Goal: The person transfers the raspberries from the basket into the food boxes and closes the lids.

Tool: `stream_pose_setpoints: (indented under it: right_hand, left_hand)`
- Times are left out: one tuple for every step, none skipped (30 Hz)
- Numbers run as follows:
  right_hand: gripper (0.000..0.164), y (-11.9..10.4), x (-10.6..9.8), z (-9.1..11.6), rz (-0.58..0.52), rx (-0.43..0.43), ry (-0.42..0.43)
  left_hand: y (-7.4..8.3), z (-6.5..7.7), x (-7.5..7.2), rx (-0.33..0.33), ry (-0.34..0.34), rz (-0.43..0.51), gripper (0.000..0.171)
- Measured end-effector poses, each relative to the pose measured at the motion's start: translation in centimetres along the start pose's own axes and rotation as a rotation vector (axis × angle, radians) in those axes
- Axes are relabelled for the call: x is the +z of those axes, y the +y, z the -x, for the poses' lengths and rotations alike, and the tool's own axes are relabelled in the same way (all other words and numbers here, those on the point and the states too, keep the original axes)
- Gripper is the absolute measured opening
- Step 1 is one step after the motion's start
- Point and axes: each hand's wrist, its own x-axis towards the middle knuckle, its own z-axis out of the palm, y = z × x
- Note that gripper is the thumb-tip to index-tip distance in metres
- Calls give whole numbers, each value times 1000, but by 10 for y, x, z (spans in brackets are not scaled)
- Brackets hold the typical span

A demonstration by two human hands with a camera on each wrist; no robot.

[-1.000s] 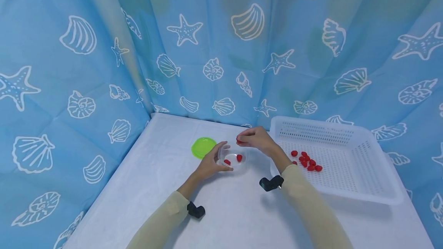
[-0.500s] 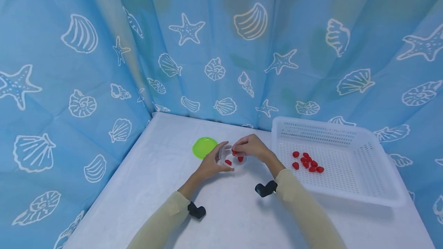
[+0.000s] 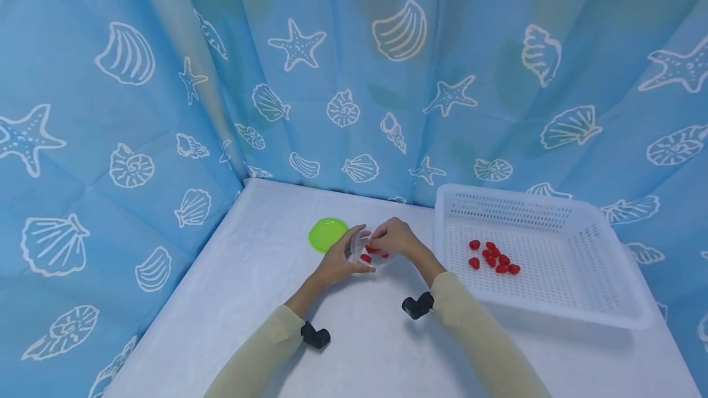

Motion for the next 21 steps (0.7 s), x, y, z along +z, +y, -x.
stream_pose_setpoints:
  right_hand:
    - [19,0,-1,1,-13,-2,3]
    - [20,0,-1,1,-31,-4,7]
    - [21,0,-2,2,-49,-8,9]
    - [21,0,-3,2,-70,-6,12]
    - [22,0,-4,3,-84,-5,17]
    - [23,0,-6,4,-96,-5,22]
    - [23,0,-7,5,-108,-1,29]
    - [23,-1,-9,6,-123,0,34]
    - [23,-1,-12,7,-136,0,38]
    - [24,-1,-15,8,-152,0,41]
    - [25,-1,-18,9,-167,-4,43]
    - [26,-1,-22,10,-190,-5,46]
    - [27,0,-27,11,-209,-7,48]
    - [29,1,-32,12,-230,-6,48]
    - [30,2,-38,13,-250,-8,50]
    - [32,4,-44,13,-276,-6,54]
    - [33,5,-51,14,-303,-4,60]
    - [34,7,-58,16,-329,1,68]
    - [36,8,-65,18,-351,-2,72]
    - [37,9,-72,20,-385,-4,77]
    - [39,11,-79,22,-406,-8,84]
  left_hand:
    - [0,0,0,0,-1,-4,94]
    - [0,0,0,2,-2,-6,95]
    - [0,0,0,4,-2,-6,95]
    - [0,0,0,3,-2,-7,95]
    - [0,-1,0,4,-1,-8,95]
    - [-1,-1,0,6,2,-11,95]
    - [-1,-1,0,8,2,-11,95]
    - [-1,-1,0,8,2,-9,95]
    - [-1,-2,0,6,2,-6,96]
    - [-1,-2,0,2,4,-4,96]
    - [-1,-2,0,1,4,-5,96]
    - [-1,-2,0,0,6,-3,97]
    - [-1,-3,0,-1,5,0,97]
    - [-1,-3,0,-3,6,1,97]
    - [-1,-3,1,-3,7,0,97]
    - [-1,-3,1,-3,7,-2,97]
    - [-1,-2,1,0,6,-2,97]
    - [-1,-2,1,0,7,-1,97]
    - [0,-2,1,2,6,-4,96]
    - [0,-2,1,3,5,-5,96]
    - [0,-2,1,5,4,-4,96]
